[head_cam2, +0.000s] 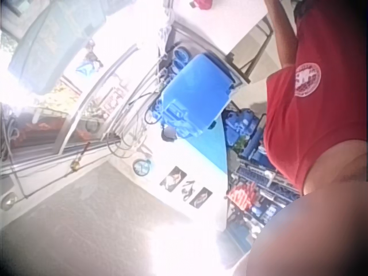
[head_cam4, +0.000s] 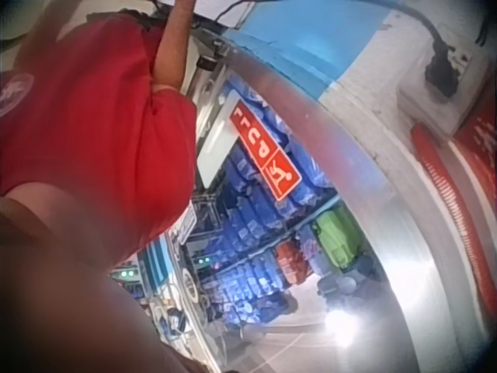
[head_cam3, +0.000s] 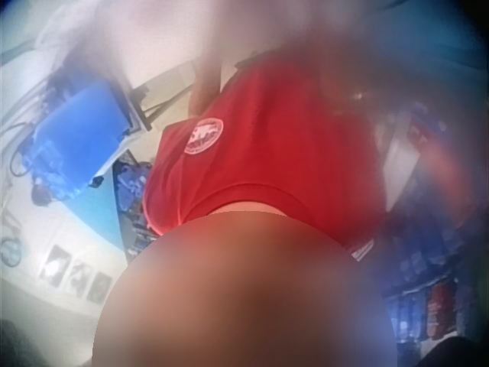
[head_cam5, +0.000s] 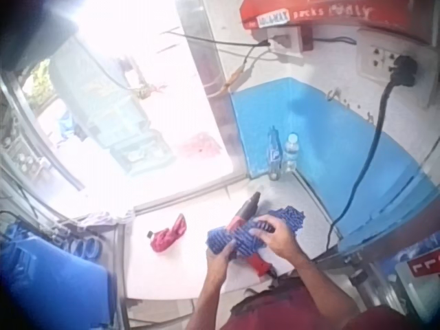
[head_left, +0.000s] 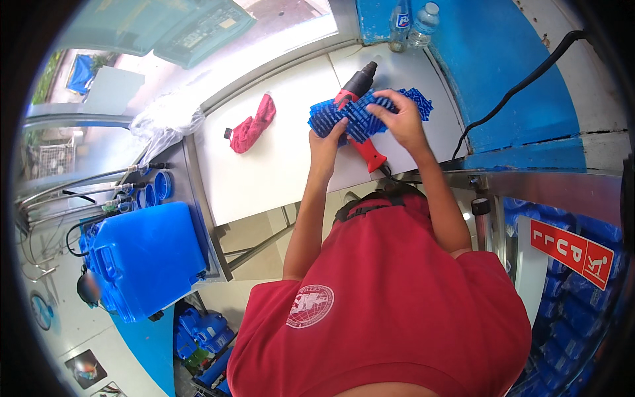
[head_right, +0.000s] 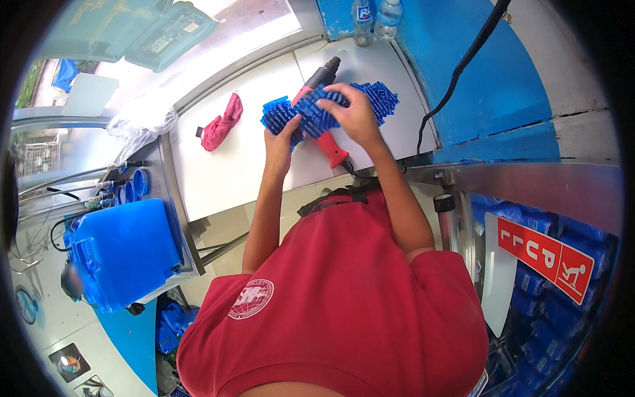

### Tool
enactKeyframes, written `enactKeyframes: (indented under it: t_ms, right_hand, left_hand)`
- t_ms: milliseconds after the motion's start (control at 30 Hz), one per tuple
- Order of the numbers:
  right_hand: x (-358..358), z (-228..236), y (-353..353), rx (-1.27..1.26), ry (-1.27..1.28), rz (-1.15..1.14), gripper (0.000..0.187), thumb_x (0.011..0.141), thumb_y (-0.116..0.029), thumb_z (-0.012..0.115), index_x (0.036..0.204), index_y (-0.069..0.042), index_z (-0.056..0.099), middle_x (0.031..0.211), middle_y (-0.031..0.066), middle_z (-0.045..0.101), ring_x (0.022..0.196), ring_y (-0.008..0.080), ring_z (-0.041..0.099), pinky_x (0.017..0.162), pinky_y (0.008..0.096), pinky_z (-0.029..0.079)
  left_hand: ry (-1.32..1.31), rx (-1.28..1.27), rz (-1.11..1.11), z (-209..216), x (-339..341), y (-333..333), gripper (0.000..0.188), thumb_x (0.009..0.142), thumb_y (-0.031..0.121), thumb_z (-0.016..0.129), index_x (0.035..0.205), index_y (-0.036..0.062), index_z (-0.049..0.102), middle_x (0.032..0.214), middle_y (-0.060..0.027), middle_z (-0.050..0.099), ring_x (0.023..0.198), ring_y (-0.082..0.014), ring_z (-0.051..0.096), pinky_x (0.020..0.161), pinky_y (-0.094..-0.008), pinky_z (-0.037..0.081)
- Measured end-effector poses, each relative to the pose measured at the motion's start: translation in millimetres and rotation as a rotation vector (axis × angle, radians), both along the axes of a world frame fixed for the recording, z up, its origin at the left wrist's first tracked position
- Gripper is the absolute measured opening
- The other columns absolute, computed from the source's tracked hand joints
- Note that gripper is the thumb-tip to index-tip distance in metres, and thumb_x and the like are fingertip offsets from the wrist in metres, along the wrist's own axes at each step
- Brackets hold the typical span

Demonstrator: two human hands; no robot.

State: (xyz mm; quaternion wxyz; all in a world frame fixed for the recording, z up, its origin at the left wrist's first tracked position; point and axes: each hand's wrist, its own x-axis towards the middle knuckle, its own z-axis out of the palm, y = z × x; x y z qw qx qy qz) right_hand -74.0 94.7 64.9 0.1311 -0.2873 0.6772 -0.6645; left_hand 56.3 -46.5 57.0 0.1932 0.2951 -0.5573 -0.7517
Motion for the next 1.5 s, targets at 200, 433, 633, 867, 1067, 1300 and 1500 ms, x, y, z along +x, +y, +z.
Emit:
enactKeyframes:
  t_ms: [200, 433, 633, 867, 1067, 1300, 1500]
  right_hand:
    - [25, -6, -16, -0.095, -0.236, 0.053, 0.025, 0.086, -0.013, 0.079, 0.105, 0.000, 0.070, 0.088, 0.0030, 0.070, 0.082, 0.0092, 0.063, 0.074, 0.0262, 0.051]
    - [26, -13, -20, -0.123, -0.409, 0.122, 0.022, 0.085, -0.012, 0.080, 0.100, 0.000, 0.069, 0.087, 0.0004, 0.068, 0.080, 0.0052, 0.061, 0.071, 0.0229, 0.049]
    - [47, -15, -27, 0.247, 0.354, -0.081, 0.027, 0.080, -0.018, 0.080, 0.101, -0.005, 0.070, 0.090, 0.0069, 0.068, 0.086, 0.0237, 0.062, 0.083, 0.0370, 0.051]
    - [45, -12, -13, 0.237, 0.222, 0.096, 0.031, 0.084, -0.013, 0.075, 0.113, -0.006, 0.067, 0.096, 0.0108, 0.068, 0.096, 0.0291, 0.061, 0.092, 0.0401, 0.048]
    - [35, -5, -11, 0.198, 0.164, 0.185, 0.034, 0.080, -0.006, 0.076, 0.112, -0.008, 0.067, 0.093, 0.0076, 0.067, 0.090, 0.0248, 0.062, 0.086, 0.0374, 0.050]
    - [33, -5, -8, 0.223, 0.580, 0.212, 0.035, 0.079, -0.012, 0.076, 0.113, -0.010, 0.068, 0.106, 0.0083, 0.062, 0.104, 0.0285, 0.057, 0.093, 0.0380, 0.047]
    - [44, 3, -6, 0.388, 0.154, 0.021, 0.034, 0.086, -0.026, 0.076, 0.106, -0.004, 0.060, 0.105, 0.0132, 0.059, 0.094, 0.0308, 0.063, 0.085, 0.0423, 0.051]
  left_hand:
    - [0.152, 0.132, 0.005, 8, 0, 13, 0.024, 0.097, 0.018, 0.066, 0.114, 0.0019, 0.063, 0.098, -0.0053, 0.068, 0.082, -0.0127, 0.069, 0.074, -0.0308, 0.059]
    - [0.177, 0.358, -0.118, 5, 6, 8, 0.039, 0.101, 0.033, 0.060, 0.126, 0.0042, 0.055, 0.108, -0.0047, 0.066, 0.095, -0.0128, 0.068, 0.083, -0.0310, 0.057]
    - [0.091, 0.411, -0.200, -7, 10, 6, 0.037, 0.104, 0.035, 0.054, 0.127, 0.0066, 0.056, 0.112, -0.0069, 0.067, 0.101, -0.0175, 0.068, 0.089, -0.0364, 0.056]
    - [-0.059, 0.507, -0.123, -4, 14, -2, 0.035, 0.104, 0.035, 0.052, 0.123, 0.0061, 0.059, 0.101, -0.0069, 0.070, 0.086, -0.0177, 0.071, 0.074, -0.0324, 0.059]
    - [-0.064, 0.514, -0.269, 4, 17, 5, 0.047, 0.105, 0.047, 0.046, 0.126, 0.0059, 0.056, 0.099, -0.0084, 0.070, 0.085, -0.0184, 0.072, 0.072, -0.0328, 0.060]
    - [-0.099, 0.426, -0.328, 4, 16, 8, 0.055, 0.105, 0.055, 0.039, 0.127, 0.0062, 0.055, 0.095, -0.0083, 0.069, 0.085, -0.0177, 0.071, 0.069, -0.0294, 0.059]
    - [0.037, 0.452, -0.272, 4, 14, 2, 0.056, 0.106, 0.053, 0.037, 0.118, 0.0032, 0.060, 0.086, -0.0062, 0.067, 0.075, -0.0148, 0.066, 0.069, -0.0288, 0.055]
